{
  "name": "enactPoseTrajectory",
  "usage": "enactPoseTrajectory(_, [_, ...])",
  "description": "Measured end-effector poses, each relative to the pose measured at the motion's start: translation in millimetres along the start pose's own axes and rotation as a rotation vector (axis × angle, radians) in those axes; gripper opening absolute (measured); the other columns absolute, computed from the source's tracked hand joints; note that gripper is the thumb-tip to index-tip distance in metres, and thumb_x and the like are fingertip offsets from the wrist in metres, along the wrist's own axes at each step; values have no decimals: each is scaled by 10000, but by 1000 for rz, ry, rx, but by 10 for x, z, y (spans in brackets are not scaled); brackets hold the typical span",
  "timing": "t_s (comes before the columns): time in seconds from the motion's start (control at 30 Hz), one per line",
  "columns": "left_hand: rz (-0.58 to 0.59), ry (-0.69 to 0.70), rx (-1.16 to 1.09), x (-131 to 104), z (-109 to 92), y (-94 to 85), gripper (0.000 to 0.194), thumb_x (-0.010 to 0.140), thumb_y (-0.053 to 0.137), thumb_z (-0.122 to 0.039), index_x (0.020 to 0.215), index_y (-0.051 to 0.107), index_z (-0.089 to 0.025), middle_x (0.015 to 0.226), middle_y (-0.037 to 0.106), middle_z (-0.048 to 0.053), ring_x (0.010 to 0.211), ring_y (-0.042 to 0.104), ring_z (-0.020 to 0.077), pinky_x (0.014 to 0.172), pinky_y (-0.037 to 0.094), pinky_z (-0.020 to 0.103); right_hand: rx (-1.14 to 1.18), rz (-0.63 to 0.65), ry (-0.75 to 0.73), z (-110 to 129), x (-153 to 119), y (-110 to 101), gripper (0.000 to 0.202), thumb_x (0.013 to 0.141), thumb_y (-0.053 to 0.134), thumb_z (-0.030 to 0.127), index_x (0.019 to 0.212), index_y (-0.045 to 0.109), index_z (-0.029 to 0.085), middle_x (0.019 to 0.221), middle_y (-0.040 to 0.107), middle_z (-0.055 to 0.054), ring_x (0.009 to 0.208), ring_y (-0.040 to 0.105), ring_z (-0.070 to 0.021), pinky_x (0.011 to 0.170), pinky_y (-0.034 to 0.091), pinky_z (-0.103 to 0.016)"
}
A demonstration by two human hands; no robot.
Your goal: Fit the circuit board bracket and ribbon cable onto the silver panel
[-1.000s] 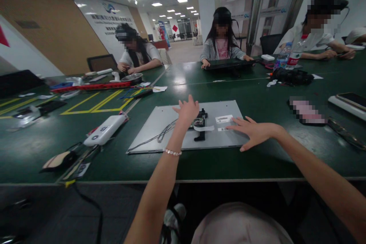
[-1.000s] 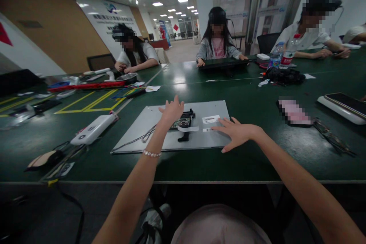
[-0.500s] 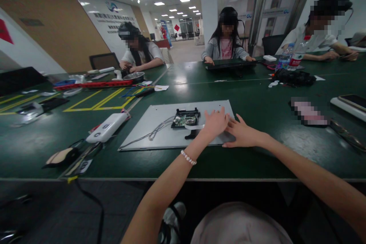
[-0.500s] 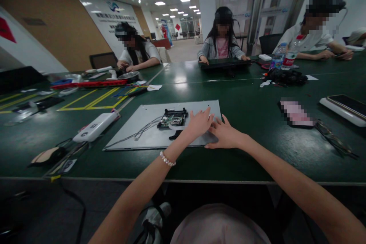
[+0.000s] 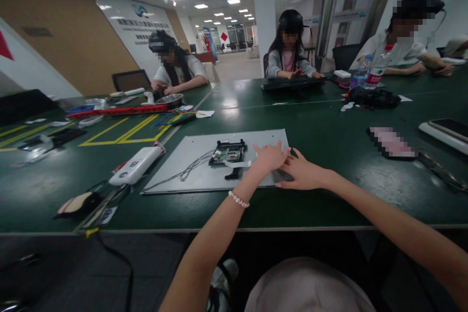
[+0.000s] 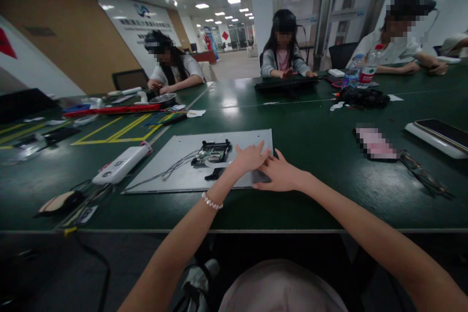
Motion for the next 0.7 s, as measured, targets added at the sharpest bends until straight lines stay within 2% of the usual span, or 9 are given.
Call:
enactPoseTrajectory(0.13, [8, 36, -53, 21, 31, -18, 641, 954, 200, -567, 1433, 351, -168, 1234, 620, 204, 1206, 522, 373, 991, 115, 766, 51, 54, -10, -30, -78, -50, 746, 891, 419, 664, 1487, 341, 223, 1556, 290, -143, 1434, 202, -361, 1110, 37, -675])
enactPoseTrajectory(0.27, [56, -1, -35, 31, 70, -14, 658, 947, 196, -585, 1420, 372, -162, 1205, 634, 211, 1176, 546, 381, 988, 99, 773, 53, 61, -36, 21, -51, -27, 744, 888, 431, 661, 1489, 337, 234, 1556, 283, -152, 1433, 200, -361, 1097, 13, -688])
enactPoseTrajectory(0.47, [-11, -67, 39, -20, 108, -67, 663, 943, 241, -595, 1389, 437, -146, 1173, 652, 211, 1173, 544, 402, 1006, 69, 762, 16, 4, -94, 152, 59, 64, 778, 886, 419, 672, 1494, 328, 195, 1552, 280, -170, 1436, 165, -373, 1114, 17, -650])
enactPoseTrajectory(0.7, [-46, -101, 48, -29, 136, -84, 627, 946, 292, -574, 1329, 494, -121, 1131, 663, 225, 1163, 550, 397, 1008, 87, 750, 21, 9, -92, 197, 80, 88, 743, 905, 425, 623, 1507, 296, 208, 1559, 258, -162, 1440, 138, -376, 1114, 58, -649])
Point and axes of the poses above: each hand's wrist, its own x-axis towards the middle knuckle, its own y-axis out of the palm, z = x × y, the point moved 6 cm from there along x, towards the middle knuckle
